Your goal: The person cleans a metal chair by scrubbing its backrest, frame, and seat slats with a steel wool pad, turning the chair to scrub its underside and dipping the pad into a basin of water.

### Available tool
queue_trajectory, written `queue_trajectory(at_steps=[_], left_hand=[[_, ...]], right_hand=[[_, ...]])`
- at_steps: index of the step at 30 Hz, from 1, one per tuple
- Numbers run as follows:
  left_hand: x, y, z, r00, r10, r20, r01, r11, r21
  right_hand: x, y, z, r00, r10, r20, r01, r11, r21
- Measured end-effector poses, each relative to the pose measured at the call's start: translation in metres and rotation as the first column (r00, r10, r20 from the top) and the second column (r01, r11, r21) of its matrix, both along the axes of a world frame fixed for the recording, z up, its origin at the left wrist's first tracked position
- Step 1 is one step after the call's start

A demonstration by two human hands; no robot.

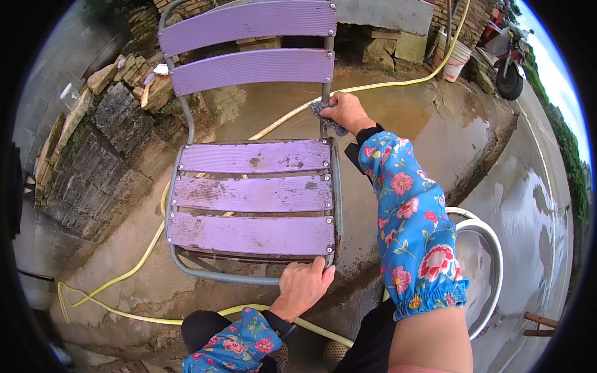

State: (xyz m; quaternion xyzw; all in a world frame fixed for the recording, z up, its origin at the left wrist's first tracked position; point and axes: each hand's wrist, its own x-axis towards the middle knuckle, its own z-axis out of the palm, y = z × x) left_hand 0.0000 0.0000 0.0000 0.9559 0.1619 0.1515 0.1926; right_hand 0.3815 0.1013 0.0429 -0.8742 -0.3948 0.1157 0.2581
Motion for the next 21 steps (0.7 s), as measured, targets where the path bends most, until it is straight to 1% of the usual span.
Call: queue_trajectory(at_steps=[1,2,3,4,5,6,7,9,10,11,13,14,15,17,19,20,21], left_hand=[[0.002,0.009,0.0,1.0,0.001,0.018,-0.002,0.999,0.045],[-0.002,0.012,0.001,1.0,-0.008,0.019,0.006,0.996,0.085],[-0.01,-0.045,0.007,1.0,-0.009,-0.014,0.008,0.996,-0.092],[-0.007,-0.035,0.005,1.0,-0.009,-0.009,0.009,0.999,-0.032],[-0.005,-0.021,0.003,1.0,-0.014,-0.008,0.014,0.999,0.042],[-0.005,-0.014,0.004,1.0,-0.018,-0.007,0.019,0.999,0.049],[-0.006,-0.013,0.004,1.0,-0.008,-0.014,0.009,0.998,0.067],[-0.005,-0.011,0.004,0.999,-0.026,-0.032,0.028,0.998,0.055],[-0.006,-0.01,0.002,0.996,-0.038,-0.085,0.038,0.999,0.009],[-0.01,-0.008,0.002,0.995,-0.027,-0.093,0.031,0.999,0.04],[-0.015,-0.012,0.008,0.989,-0.093,-0.112,0.093,0.996,-0.007],[-0.018,-0.016,0.011,0.988,-0.11,-0.108,0.105,0.993,-0.049],[-0.023,-0.013,0.012,0.987,-0.106,-0.121,0.102,0.994,-0.04],[-0.033,-0.01,0.017,0.964,-0.203,-0.169,0.195,0.979,-0.061],[-0.049,-0.012,0.018,0.951,-0.249,-0.184,0.238,0.968,-0.076],[-0.058,-0.012,0.016,0.946,-0.277,-0.168,0.271,0.961,-0.06],[-0.062,-0.01,0.015,0.939,-0.306,-0.153,0.304,0.952,-0.04]], right_hand=[[0.006,0.006,-0.01,0.999,0.019,0.036,-0.027,0.976,0.216],[0.003,0.005,-0.018,0.998,0.023,0.056,-0.044,0.908,0.417],[-0.008,-0.057,-0.043,0.999,0.028,0.017,-0.031,0.967,0.252],[-0.013,-0.05,-0.032,0.978,0.062,-0.198,-0.027,0.985,0.172],[-0.02,-0.043,-0.022,0.91,0.082,-0.407,-0.043,0.993,0.106],[-0.029,-0.042,-0.012,0.886,0.087,-0.455,-0.028,0.99,0.135],[-0.032,-0.04,-0.013,0.882,0.104,-0.459,-0.037,0.988,0.153],[-0.029,-0.034,-0.013,0.913,-0.068,-0.402,0.08,0.997,0.012],[-0.028,-0.036,-0.015,0.903,-0.064,-0.425,0.083,0.996,0.026],[-0.032,-0.041,-0.014,0.9,-0.053,-0.432,0.084,0.995,0.054],[-0.04,-0.055,-0.014,0.91,-0.03,-0.413,0.07,0.994,0.084],[-0.042,-0.063,-0.015,0.905,-0.03,-0.424,0.068,0.995,0.074],[-0.047,-0.065,-0.013,0.91,-0.037,-0.412,0.071,0.995,0.068],[-0.051,-0.082,-0.009,0.918,-0.064,-0.393,0.084,0.996,0.035],[-0.065,-0.114,-0.01,0.879,-0.024,-0.476,0.085,0.991,0.106],[-0.076,-0.129,-0.011,0.901,-0.024,-0.434,0.086,0.989,0.123],[-0.087,-0.14,-0.003,0.878,-0.014,-0.478,0.105,0.98,0.166]])
